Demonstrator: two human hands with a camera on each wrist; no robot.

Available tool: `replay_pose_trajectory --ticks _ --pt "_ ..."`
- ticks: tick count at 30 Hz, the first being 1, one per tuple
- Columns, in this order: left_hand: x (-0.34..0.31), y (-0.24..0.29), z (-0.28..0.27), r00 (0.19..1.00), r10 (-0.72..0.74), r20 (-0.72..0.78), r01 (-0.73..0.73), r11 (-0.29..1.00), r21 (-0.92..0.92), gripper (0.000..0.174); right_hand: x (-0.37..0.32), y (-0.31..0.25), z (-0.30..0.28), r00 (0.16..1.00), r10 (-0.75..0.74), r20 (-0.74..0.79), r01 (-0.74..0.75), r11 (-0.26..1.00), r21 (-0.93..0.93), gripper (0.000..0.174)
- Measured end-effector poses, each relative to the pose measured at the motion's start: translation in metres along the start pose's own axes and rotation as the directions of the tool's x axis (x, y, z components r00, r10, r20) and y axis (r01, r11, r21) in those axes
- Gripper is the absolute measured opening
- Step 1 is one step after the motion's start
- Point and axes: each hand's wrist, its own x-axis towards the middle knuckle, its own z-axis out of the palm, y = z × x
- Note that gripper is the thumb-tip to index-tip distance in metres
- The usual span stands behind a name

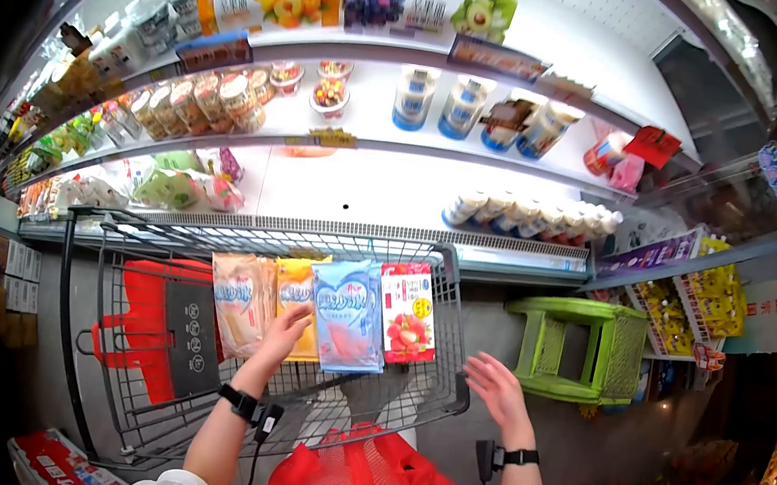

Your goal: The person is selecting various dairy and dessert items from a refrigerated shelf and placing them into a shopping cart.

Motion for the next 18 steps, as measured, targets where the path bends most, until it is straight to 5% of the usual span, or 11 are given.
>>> replay_pose_trajectory --ticks 4,8,12,13,14,16,18 --pt "-0.024 0.005 -0.045 0.997 -0.006 -0.078 0.007 1.000 0.009 0.041 -0.059 0.025 -0.126 0.908 -0.050 -0.416 0.038 0.999 -0.036 0.045" --pt "-0.052 0.013 -0.047 0.986 -0.032 -0.166 0.032 0.999 -0.005 0.047 -0.131 0.095 -0.238 0.758 0.247 -0.604 -0.292 0.956 0.025 0.043" --pt "-0.059 0.004 -0.024 0.979 -0.015 -0.205 -0.011 0.992 -0.122 0.046 -0.172 0.157 -0.296 0.549 0.542 -0.636 -0.520 0.818 0.248 0.042" --pt "-0.058 -0.001 -0.016 0.976 -0.025 -0.214 -0.017 0.981 -0.193 0.044 -0.200 0.163 -0.316 0.676 0.534 -0.508 -0.574 0.814 0.092 0.060" --pt "-0.061 -0.005 -0.002 0.974 -0.042 -0.224 -0.019 0.964 -0.266 0.042 -0.200 0.163 -0.319 0.592 0.565 -0.575 -0.551 0.804 0.223 0.055" --pt "-0.069 -0.004 0.031 0.979 0.027 -0.201 -0.061 0.985 -0.163 0.036 -0.167 0.198 -0.404 0.593 0.625 -0.508 -0.517 0.779 0.354 0.045" --pt "-0.074 -0.015 0.063 0.975 0.092 -0.201 -0.066 0.989 0.133 0.036 -0.188 0.067 -0.291 0.626 0.468 -0.624 -0.534 0.840 0.094 0.047"
